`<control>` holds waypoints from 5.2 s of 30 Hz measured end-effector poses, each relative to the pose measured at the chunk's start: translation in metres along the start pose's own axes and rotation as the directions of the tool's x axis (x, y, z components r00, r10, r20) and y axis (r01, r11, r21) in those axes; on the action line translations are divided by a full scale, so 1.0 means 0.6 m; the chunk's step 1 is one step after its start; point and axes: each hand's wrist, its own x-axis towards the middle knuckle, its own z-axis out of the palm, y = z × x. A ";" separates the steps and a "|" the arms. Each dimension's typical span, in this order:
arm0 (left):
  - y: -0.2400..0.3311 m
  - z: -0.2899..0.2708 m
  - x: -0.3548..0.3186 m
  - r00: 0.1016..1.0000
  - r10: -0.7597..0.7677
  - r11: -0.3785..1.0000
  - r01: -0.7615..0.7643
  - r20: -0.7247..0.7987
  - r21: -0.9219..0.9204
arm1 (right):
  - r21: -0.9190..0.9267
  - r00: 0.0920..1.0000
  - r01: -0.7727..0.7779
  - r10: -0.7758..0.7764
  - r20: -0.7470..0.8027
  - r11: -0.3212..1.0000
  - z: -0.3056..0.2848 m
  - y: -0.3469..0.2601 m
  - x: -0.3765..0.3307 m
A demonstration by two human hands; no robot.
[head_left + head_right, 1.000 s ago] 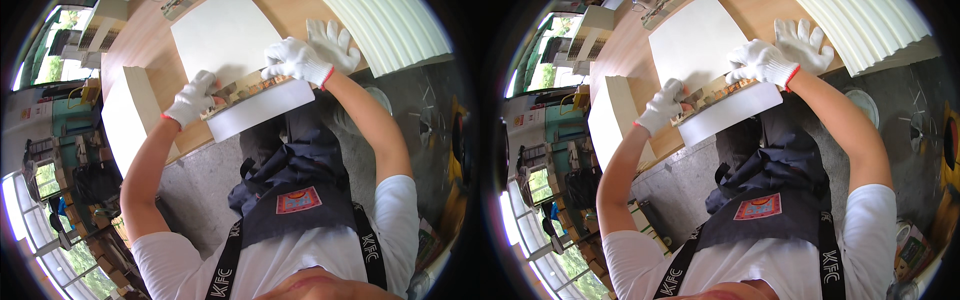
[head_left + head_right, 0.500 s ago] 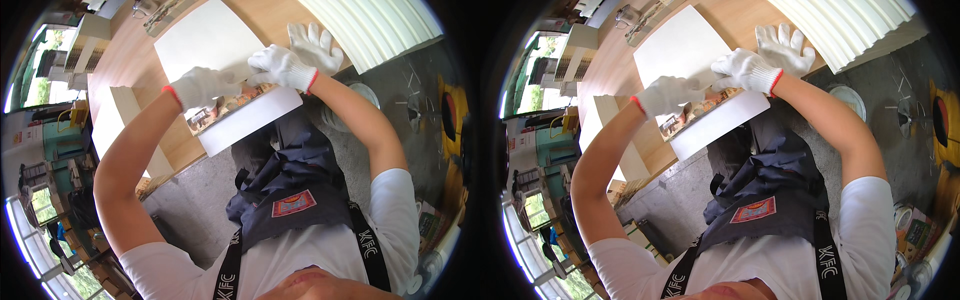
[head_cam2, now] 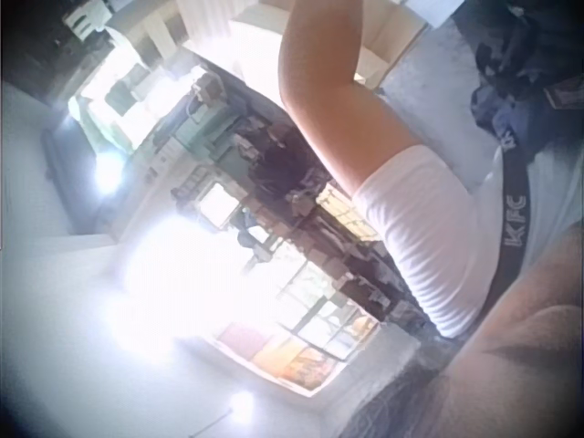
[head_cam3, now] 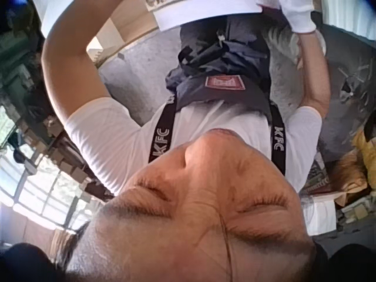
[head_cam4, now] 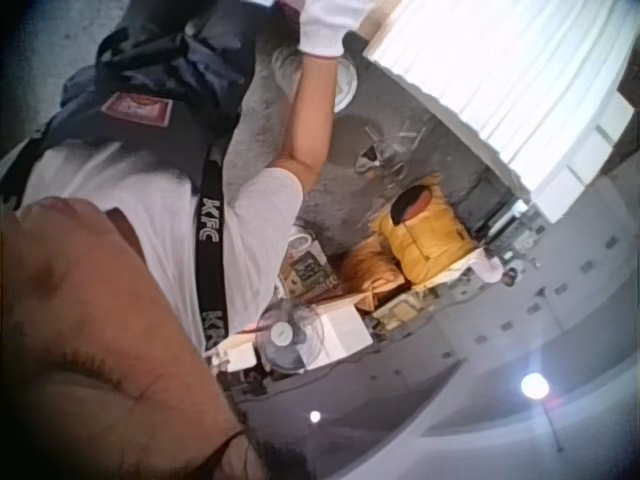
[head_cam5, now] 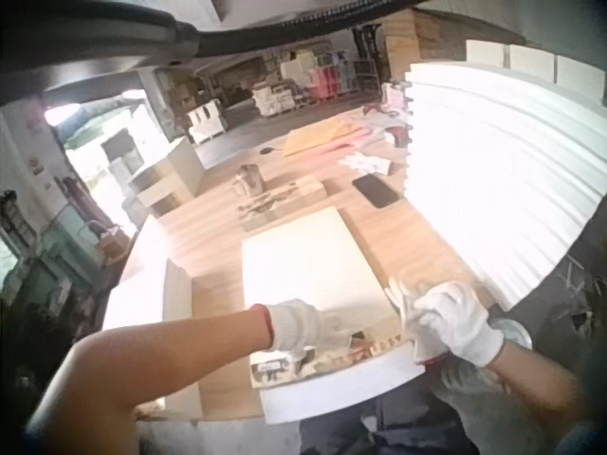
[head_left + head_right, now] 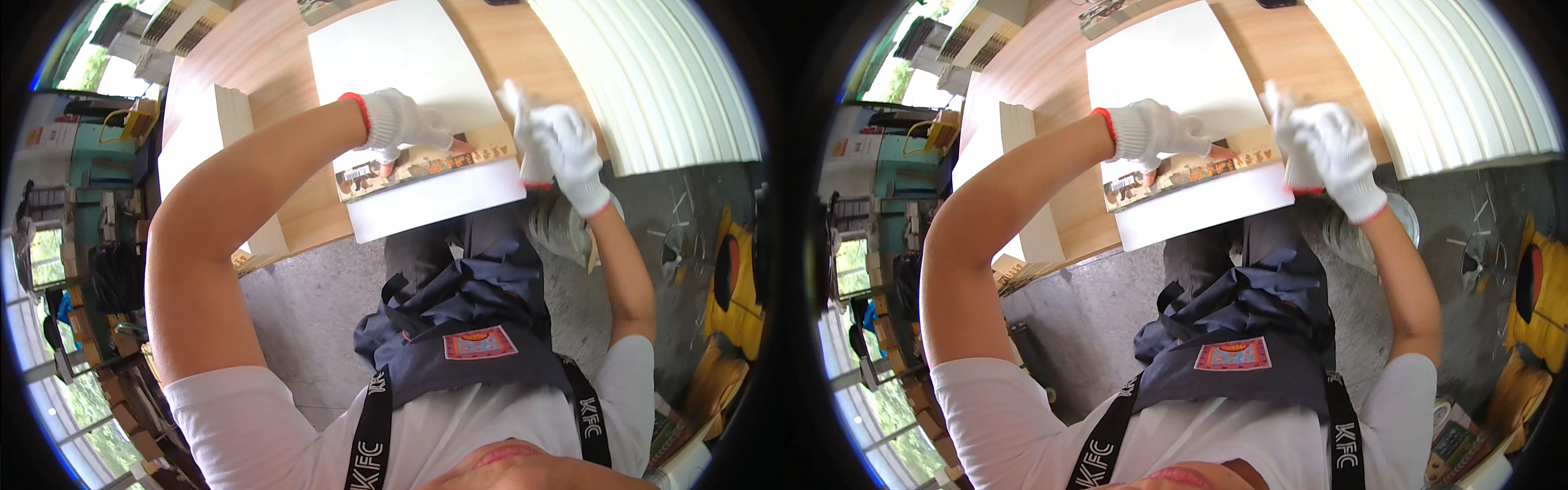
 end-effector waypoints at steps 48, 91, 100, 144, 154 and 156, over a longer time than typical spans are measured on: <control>0.018 -0.032 -0.014 0.995 -0.021 0.992 0.008 -0.100 -0.128 | 0.108 0.943 0.311 -0.321 0.090 0.944 0.026 0.026 -0.003; 0.152 0.197 0.026 0.586 -0.732 -0.420 -0.790 0.348 0.447 | 0.154 0.625 -0.737 0.577 0.525 0.658 0.028 0.012 0.201; 0.236 0.180 -0.078 0.457 -0.847 -0.382 -0.879 0.272 0.285 | 0.704 0.704 -0.706 0.179 0.688 0.071 0.129 -0.010 0.206; 0.186 0.575 -0.509 -0.494 -0.836 -0.022 0.466 -0.240 -0.884 | 0.605 0.919 -0.151 -0.114 0.378 0.782 0.109 -0.537 0.318; 0.195 0.030 -0.238 -0.194 -0.627 0.779 -0.168 -0.754 -0.604 | 0.630 0.960 -0.077 -0.112 0.255 0.772 -0.078 -0.331 0.087; 0.218 -0.091 -0.201 -0.130 -0.427 0.902 -0.134 -0.895 -0.411 | 0.568 0.956 -0.087 -0.092 0.279 0.819 -0.123 -0.278 0.054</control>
